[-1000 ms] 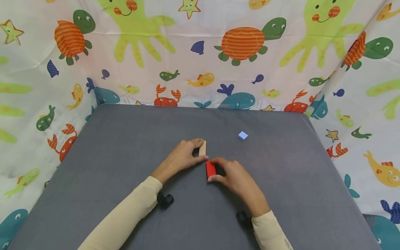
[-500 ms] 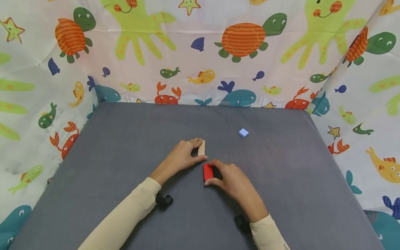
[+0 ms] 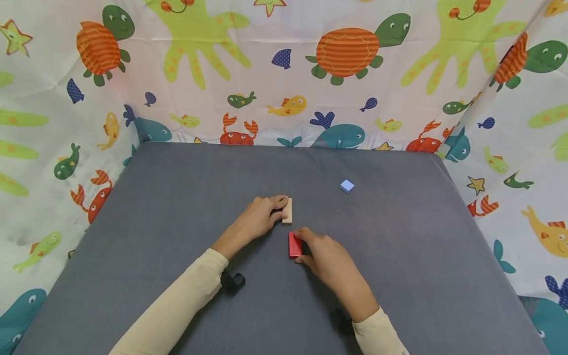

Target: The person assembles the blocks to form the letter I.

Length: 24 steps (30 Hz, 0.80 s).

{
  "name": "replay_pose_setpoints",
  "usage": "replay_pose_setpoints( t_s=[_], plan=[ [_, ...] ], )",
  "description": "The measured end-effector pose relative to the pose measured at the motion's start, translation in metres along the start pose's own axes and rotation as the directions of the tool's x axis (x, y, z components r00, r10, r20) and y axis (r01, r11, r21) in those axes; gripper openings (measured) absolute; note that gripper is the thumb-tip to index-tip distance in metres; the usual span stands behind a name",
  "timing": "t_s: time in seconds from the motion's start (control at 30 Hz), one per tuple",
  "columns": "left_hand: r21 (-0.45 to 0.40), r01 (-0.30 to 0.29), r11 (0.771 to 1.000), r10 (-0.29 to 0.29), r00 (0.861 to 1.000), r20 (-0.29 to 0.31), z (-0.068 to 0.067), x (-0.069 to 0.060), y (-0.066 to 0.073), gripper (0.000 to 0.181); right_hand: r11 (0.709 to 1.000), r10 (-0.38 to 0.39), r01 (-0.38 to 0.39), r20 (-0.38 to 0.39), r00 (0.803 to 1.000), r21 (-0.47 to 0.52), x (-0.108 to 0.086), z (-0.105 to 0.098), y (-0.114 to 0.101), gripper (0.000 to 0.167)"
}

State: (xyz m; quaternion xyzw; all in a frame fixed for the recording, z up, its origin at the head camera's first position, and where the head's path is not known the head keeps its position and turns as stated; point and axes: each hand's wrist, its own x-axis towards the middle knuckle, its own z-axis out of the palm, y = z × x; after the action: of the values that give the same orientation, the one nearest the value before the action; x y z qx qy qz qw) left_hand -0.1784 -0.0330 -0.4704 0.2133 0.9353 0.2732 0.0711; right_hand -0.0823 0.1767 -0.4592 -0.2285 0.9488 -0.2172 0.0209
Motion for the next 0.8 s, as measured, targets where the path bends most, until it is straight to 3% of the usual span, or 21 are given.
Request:
replay_pose_setpoints(
  t_s=[0.33, 0.8],
  plan=[
    [-0.018, -0.017, 1.000, 0.017, 1.000, 0.002, -0.002, 0.002, -0.002, 0.059, 0.996, 0.071, -0.070, 0.009, 0.997, -0.057, 0.012, -0.002, -0.008, 0.056],
    [-0.010, -0.026, 1.000, 0.026, 1.000, -0.004, -0.002, 0.003, -0.003, 0.056, 0.996, 0.075, -0.074, 0.015, 0.997, -0.058, 0.023, 0.000, -0.015, 0.058]
  ],
)
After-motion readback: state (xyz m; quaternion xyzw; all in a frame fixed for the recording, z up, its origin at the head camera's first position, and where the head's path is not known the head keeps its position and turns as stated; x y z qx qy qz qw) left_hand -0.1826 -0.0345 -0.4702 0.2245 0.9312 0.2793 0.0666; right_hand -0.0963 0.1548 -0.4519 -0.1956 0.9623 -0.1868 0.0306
